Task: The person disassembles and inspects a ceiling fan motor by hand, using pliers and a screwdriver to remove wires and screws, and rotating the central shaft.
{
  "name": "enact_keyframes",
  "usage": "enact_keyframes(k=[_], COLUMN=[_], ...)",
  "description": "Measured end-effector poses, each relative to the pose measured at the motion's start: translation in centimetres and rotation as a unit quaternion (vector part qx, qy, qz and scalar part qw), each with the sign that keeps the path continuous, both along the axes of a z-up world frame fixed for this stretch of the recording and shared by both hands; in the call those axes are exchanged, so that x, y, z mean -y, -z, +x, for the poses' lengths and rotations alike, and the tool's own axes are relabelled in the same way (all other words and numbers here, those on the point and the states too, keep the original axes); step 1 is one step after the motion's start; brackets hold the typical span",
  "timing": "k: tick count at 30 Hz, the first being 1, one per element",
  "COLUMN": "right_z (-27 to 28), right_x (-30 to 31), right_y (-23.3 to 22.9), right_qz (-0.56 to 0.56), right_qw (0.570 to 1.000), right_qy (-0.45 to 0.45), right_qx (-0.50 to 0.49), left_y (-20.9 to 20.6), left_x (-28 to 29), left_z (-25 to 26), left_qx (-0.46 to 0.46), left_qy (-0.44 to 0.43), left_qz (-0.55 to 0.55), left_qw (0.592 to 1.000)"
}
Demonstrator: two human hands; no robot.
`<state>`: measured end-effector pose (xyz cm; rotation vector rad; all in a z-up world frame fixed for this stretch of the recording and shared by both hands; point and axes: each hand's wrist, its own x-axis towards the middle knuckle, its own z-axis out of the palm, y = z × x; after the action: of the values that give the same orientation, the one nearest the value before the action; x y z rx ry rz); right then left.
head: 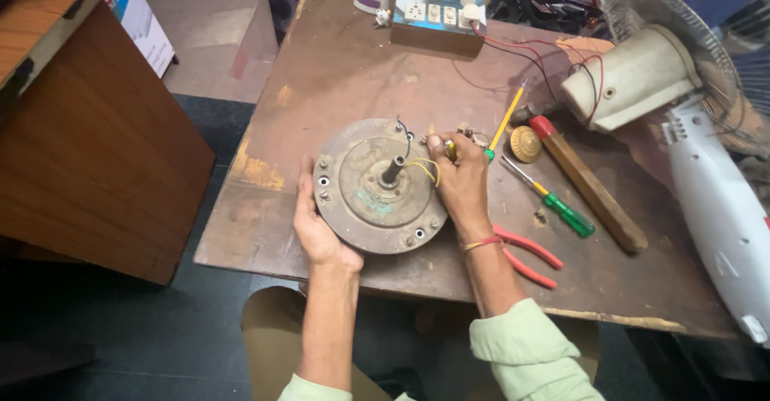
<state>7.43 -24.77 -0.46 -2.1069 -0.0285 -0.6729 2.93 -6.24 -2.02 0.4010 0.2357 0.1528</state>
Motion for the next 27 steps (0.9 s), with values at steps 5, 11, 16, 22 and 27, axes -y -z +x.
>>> enact_keyframes(k=[5, 11, 16, 22, 27], right_z=[-0.3, -1.6, -3.6, -2.7, -1.3], right_x=[-0.5, -0.3, 0.2, 0.7, 0.0], right_y=[0.1, -0.6, -3.4, -3.8, -1.7], right_qz=[0.058, -0.035, -0.095, -0.09, -0.058], right_qw=[0.995, 0.997, 0.981, 0.984, 0.997], right_qy=[0.041, -0.015, -0.127, -0.112, -0.038], right_qx=[-0.072, 0.061, 0.115, 0.104, 0.037], left_y=[0.5, 1.1, 1.7, 1.0, 0.1], left_x=[0.0, -1.9, -4.1, -4.6, -6.9], left_z=[0.3, 1.1, 2.3, 2.2, 3.7], left_qx=[0.034, 0.006, 0.047, 0.057, 0.086], left_qy=[0.019, 0.074, 0.1, 0.104, 0.102], left_qz=[-0.016, 0.037, 0.038, 0.114, 0.369], left_qw=[0.999, 0.997, 0.993, 0.986, 0.92])
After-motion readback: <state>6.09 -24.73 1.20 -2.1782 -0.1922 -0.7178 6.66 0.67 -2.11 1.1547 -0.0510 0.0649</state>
